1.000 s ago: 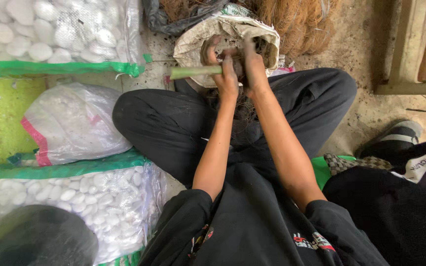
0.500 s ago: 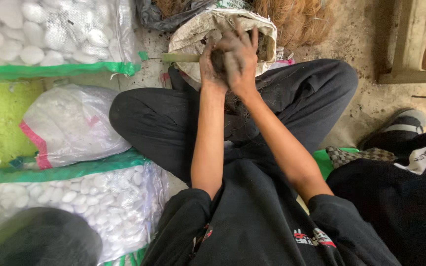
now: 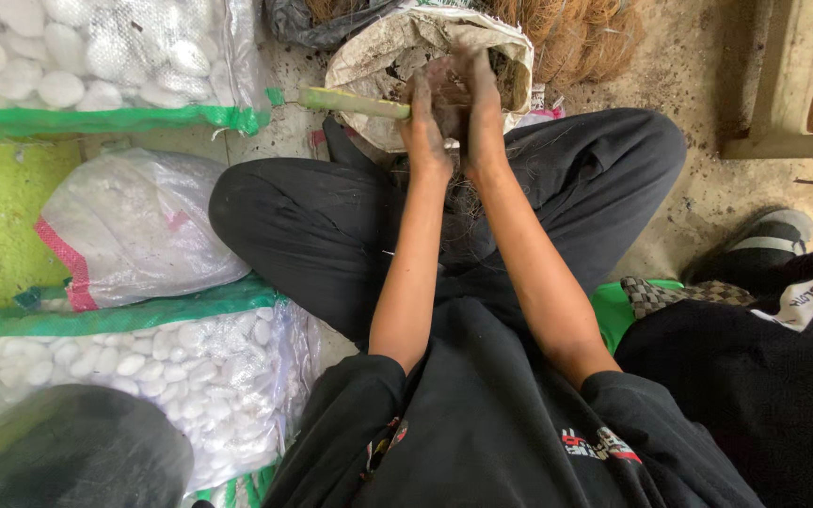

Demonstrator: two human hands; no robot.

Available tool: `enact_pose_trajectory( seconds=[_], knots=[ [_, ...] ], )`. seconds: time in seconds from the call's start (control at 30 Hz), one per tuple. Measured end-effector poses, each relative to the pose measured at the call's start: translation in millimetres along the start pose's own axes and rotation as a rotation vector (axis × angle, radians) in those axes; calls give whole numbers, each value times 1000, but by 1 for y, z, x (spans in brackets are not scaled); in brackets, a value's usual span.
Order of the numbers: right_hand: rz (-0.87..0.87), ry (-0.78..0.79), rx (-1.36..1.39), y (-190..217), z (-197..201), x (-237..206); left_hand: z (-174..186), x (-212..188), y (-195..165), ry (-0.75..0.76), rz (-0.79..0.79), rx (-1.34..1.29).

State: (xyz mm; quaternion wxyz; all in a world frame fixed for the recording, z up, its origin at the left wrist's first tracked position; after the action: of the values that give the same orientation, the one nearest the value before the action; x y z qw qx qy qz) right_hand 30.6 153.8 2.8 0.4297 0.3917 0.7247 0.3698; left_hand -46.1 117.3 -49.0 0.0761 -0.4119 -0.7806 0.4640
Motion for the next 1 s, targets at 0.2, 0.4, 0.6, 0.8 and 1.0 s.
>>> enact_pose_trajectory(
  seconds=[0.2, 0.4, 0.6, 0.8, 1.0],
  knots=[
    [143, -229, -726, -4, 7, 8, -12, -6, -10, -24, -359, 189],
    [672, -153, -747, 8, 9, 7, -3, 3, 11, -70, 297, -198],
    [878, 6, -769, 6, -6, -12, -12, 10, 4, 145, 453, -569],
    [277, 284, -66, 12, -3, -9, 1, 3, 4, -157, 291, -445],
    [11, 90, -181, 7, -3, 2, -6, -3, 0, -1, -137, -212]
  ],
)
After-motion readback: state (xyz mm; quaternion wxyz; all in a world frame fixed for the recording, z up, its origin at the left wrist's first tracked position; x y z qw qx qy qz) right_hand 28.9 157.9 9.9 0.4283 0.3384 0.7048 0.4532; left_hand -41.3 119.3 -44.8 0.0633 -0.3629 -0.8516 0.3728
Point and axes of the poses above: each hand's wrist, its own x-axis towards the middle knuckle, its own z-axis out of the back of the hand, y = z × x, the point moved 3 cm from there along x, towards the middle knuckle, and after that the axes turned 3 degrees about -z, right-handed, at the moved point
